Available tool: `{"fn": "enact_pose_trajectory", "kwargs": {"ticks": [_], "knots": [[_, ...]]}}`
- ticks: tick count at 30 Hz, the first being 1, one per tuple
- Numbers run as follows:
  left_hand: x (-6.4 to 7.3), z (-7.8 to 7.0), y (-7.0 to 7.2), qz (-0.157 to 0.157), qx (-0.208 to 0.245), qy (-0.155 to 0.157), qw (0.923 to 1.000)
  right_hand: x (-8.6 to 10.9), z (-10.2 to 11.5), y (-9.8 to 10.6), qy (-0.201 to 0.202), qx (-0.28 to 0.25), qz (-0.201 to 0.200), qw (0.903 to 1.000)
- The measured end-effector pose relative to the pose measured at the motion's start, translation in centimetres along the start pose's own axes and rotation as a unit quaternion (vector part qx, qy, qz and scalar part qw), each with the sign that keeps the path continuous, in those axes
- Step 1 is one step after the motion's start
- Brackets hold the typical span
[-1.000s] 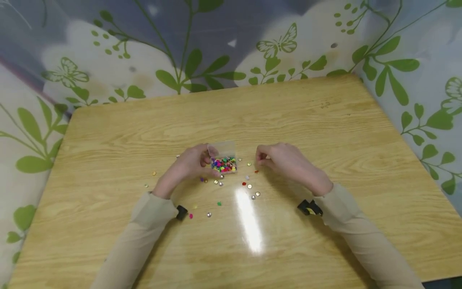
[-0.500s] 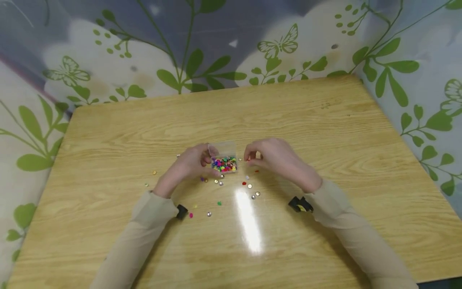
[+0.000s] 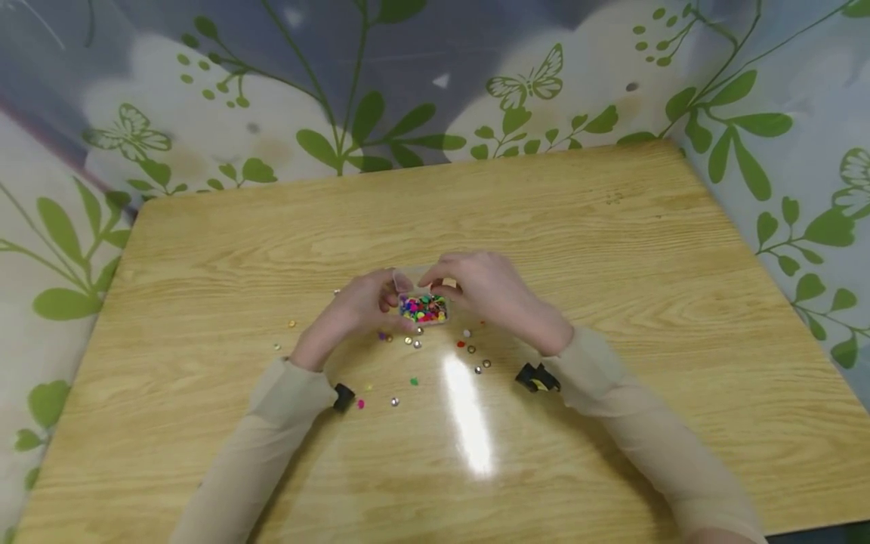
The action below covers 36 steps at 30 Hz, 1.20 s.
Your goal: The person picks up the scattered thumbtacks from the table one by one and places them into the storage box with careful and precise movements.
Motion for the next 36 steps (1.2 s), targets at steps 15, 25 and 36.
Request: {"fn": "enact_pose_trajectory", "kwargs": {"ticks": [15, 25, 36], "knots": [[-0.1, -0.2, 0.0, 0.001, -0.003, 0.003, 1.0, 1.3, -2.0, -0.2, -0.038, -0.024, 0.005, 0.999], [0.1, -0.1, 0.0, 0.003, 0.01, 0.006, 0.9999, 3.8, -4.3, -1.0, -0.073, -0.015, 0.065, 0.9951], [0.0, -0.1, 0.0, 0.002, 0.012, 0.003, 0.9999, 4.3, -4.8, -4.1, -0.088, -0.016, 0.133, 0.987]]}}
Point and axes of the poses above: each hand's wrist, its own x-axis away from the middle knuckle, its own y-axis out of the back of the hand, z = x × y, the point moved 10 cm from there along -x, towards the middle knuckle, and after that the axes turned 13 degrees about z, right-handed, at the moved point
